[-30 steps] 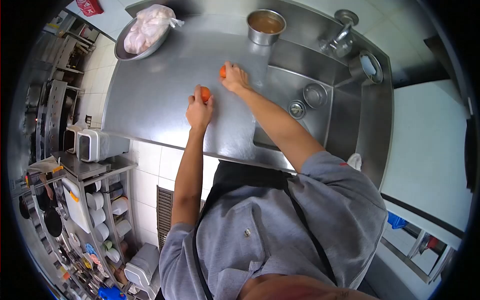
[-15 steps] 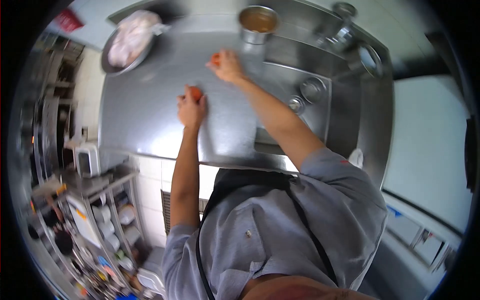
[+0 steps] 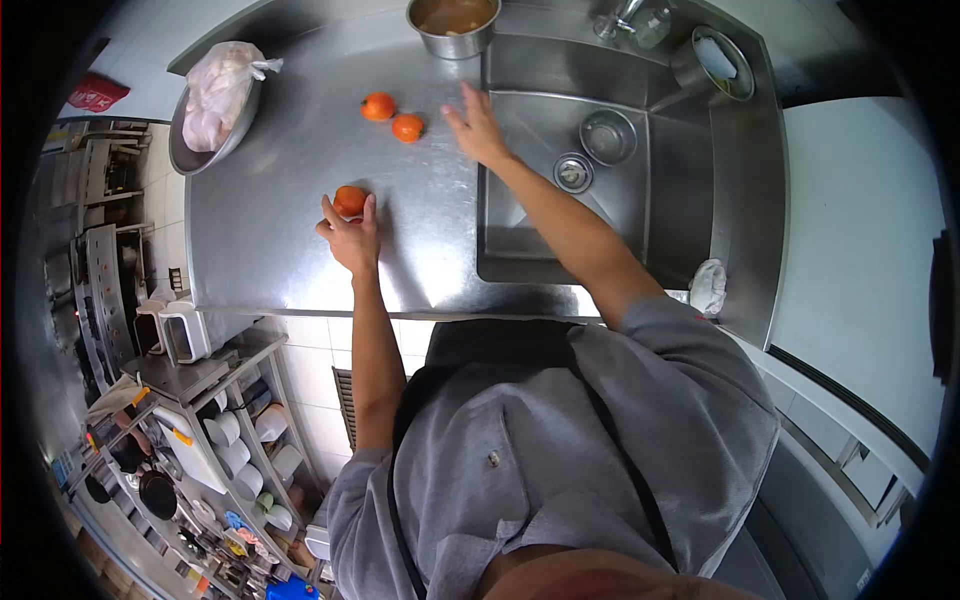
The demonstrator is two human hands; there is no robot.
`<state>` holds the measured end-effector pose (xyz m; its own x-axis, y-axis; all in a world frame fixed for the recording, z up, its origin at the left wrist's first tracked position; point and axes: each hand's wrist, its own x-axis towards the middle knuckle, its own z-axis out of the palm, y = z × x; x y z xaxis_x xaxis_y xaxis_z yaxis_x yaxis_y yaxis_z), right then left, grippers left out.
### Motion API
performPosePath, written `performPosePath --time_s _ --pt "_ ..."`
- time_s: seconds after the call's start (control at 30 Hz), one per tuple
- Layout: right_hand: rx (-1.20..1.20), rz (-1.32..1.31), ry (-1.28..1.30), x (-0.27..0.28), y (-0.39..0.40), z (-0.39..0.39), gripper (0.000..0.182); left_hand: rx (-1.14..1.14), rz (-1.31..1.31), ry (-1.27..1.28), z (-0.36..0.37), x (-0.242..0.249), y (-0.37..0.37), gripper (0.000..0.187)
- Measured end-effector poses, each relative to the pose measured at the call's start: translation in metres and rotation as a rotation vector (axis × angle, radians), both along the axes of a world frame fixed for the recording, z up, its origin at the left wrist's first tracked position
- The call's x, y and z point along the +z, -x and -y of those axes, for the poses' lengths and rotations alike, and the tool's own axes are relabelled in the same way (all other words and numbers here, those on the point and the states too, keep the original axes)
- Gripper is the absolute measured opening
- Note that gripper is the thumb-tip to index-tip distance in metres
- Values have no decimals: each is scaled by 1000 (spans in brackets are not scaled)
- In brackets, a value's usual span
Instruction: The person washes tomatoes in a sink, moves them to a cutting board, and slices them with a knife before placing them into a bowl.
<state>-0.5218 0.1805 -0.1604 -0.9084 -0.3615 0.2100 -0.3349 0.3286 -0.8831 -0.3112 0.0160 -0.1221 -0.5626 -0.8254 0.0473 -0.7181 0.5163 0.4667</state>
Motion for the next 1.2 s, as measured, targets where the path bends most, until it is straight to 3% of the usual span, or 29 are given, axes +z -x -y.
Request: performPosePath --time_s 0.1,0.17,0.2,0.3,0.43,0.5,0.63,0.7,0.77,0.83,0.87,0.93,1.07,1.13,1.2 --pt "-106 160 94 -6 21 -49 69 2 -116 91 1 -6 1 100" --pt "-324 -41 -13 -4 48 -96 66 79 -189 -12 -2 -2 -3 101" --pt "-448 -167 -220 13 63 -120 70 120 -266 -78 -2 -1 -8 92" --pt "-618 -420 -450 34 118 -174 66 267 -471 -231 -11 9 -25 68" --pt "-450 -414 -731 26 158 -220 69 401 -842 -977 -47 47 -4 41" --pt "-165 -15 -1009 7 175 -229 72 147 -916 -1282 -56 40 17 30" --pt "-162 115 -1006 24 182 -219 67 -242 -853 -1504 -109 48 97 20" --pt "-105 145 -803 45 181 -207 53 -257 -775 -1498 -141 54 150 19" --pt "33 177 -337 37 177 -190 43 -287 -660 -1503 -168 48 207 22" --pt "62 253 -121 68 146 -170 36 -272 -600 -1517 -195 51 259 20" --pt "64 244 -125 79 135 -168 36 -260 -594 -1553 -204 46 281 19" --pt "-53 -65 -255 89 124 -169 29 -265 -611 -1525 -217 33 315 18" --pt "-184 -130 -377 77 125 -176 25 -161 -674 -1463 -242 20 335 15" --pt "-259 -236 -225 73 125 -178 16 -120 -706 -1440 -247 12 340 16" --pt "-253 -247 -286 76 123 -180 15 -167 -699 -1359 -250 5 337 17"
